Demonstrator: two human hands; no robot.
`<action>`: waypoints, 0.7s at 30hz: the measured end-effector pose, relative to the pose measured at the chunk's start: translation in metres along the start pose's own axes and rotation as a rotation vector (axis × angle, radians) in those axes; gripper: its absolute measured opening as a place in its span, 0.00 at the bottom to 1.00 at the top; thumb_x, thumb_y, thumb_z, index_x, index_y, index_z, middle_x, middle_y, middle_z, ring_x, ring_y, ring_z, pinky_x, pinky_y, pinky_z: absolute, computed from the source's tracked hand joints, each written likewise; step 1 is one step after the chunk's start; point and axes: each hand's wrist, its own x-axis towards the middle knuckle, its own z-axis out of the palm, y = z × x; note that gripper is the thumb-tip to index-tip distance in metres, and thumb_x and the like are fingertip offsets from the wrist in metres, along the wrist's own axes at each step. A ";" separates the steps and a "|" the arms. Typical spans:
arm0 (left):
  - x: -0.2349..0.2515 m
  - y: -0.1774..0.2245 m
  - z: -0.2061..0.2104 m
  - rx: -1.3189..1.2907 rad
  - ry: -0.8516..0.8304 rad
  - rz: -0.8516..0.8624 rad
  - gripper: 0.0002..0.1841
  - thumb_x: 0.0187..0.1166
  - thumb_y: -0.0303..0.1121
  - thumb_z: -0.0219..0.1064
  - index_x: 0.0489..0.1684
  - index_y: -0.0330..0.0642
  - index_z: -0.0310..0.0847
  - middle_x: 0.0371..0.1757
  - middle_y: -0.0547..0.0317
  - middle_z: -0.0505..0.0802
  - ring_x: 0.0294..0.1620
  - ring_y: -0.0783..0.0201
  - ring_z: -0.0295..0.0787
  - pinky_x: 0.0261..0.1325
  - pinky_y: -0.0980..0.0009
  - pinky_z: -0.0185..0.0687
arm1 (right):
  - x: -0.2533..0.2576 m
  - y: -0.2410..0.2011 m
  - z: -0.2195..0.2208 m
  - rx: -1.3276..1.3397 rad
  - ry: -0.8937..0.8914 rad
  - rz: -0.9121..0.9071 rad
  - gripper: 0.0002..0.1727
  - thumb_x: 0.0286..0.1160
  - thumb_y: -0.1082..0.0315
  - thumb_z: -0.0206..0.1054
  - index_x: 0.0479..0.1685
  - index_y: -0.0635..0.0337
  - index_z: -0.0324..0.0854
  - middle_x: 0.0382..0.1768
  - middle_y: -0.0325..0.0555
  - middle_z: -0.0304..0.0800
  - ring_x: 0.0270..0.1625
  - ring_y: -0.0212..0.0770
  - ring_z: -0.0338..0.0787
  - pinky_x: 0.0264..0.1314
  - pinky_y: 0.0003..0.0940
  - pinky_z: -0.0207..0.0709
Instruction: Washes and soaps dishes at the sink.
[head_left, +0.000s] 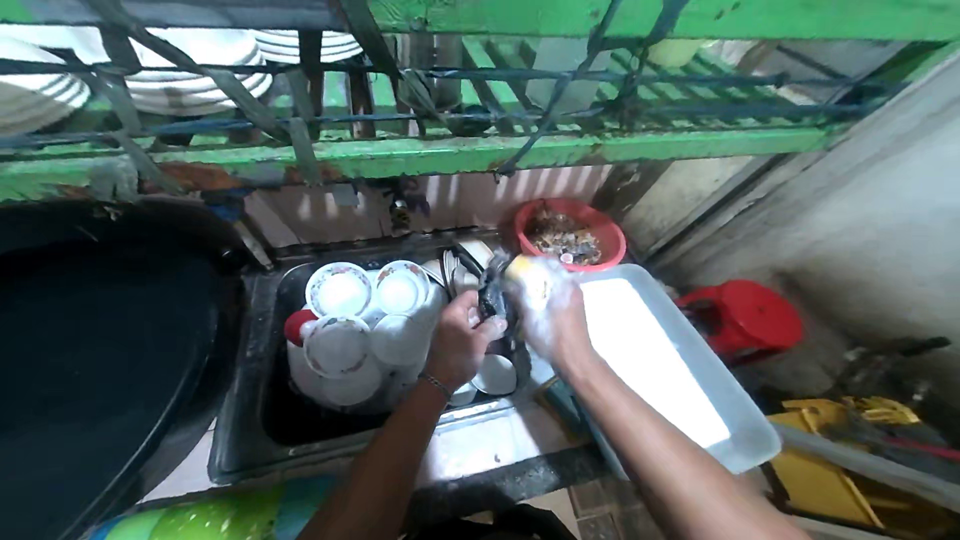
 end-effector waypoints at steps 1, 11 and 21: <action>0.000 -0.002 -0.001 0.043 0.013 0.005 0.13 0.73 0.23 0.69 0.54 0.33 0.82 0.45 0.48 0.92 0.46 0.60 0.91 0.53 0.59 0.88 | -0.008 -0.006 0.001 -0.033 -0.034 -0.057 0.17 0.78 0.59 0.71 0.59 0.59 0.87 0.53 0.55 0.92 0.57 0.54 0.92 0.59 0.60 0.85; -0.014 -0.011 -0.003 0.140 -0.132 0.049 0.17 0.77 0.25 0.67 0.63 0.35 0.79 0.51 0.46 0.93 0.47 0.57 0.93 0.51 0.55 0.90 | -0.005 -0.005 0.002 -0.064 -0.073 -0.051 0.19 0.79 0.55 0.69 0.60 0.58 0.89 0.57 0.55 0.92 0.61 0.55 0.91 0.61 0.61 0.84; -0.017 -0.016 -0.011 0.125 -0.150 0.024 0.16 0.75 0.28 0.72 0.60 0.39 0.83 0.47 0.51 0.95 0.43 0.61 0.94 0.49 0.60 0.92 | 0.034 0.017 0.010 0.177 -0.199 0.261 0.21 0.82 0.51 0.67 0.64 0.57 0.84 0.49 0.52 0.92 0.51 0.49 0.92 0.55 0.56 0.85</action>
